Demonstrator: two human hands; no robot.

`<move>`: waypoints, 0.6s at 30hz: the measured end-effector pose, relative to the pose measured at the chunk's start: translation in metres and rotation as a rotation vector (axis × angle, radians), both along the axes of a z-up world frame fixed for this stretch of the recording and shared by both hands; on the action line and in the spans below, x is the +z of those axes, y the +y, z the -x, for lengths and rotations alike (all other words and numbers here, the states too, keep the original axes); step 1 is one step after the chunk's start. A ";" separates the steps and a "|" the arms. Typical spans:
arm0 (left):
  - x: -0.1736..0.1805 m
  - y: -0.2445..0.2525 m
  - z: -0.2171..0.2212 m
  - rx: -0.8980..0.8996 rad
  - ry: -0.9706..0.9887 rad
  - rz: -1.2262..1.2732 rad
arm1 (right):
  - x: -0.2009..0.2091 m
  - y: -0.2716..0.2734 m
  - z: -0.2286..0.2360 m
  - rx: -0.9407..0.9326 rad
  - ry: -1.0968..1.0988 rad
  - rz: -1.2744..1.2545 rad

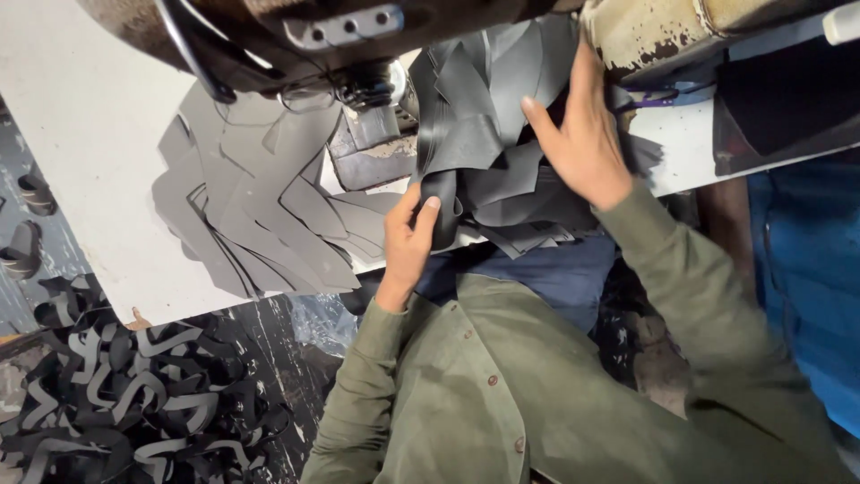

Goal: The person sews gray and black material pieces using a sewing machine, stacking the finished pieces on the table. They also retrieve a bundle of black material from a plastic bag on the floor and add it to the pile.

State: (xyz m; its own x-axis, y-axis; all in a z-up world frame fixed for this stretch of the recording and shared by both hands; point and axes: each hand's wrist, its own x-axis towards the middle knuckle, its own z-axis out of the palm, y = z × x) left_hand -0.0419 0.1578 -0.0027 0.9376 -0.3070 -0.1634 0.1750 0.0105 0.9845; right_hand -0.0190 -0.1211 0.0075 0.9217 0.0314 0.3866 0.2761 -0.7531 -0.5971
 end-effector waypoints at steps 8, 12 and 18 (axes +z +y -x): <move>-0.011 -0.021 -0.023 -0.026 -0.149 -0.197 | 0.006 0.015 0.066 -0.196 0.282 0.128; 0.041 -0.031 -0.032 -0.044 -0.167 -0.273 | 0.033 0.020 0.072 -0.284 0.159 0.030; 0.075 -0.014 -0.008 -0.106 -0.012 0.097 | 0.101 0.074 0.054 0.120 0.184 -0.397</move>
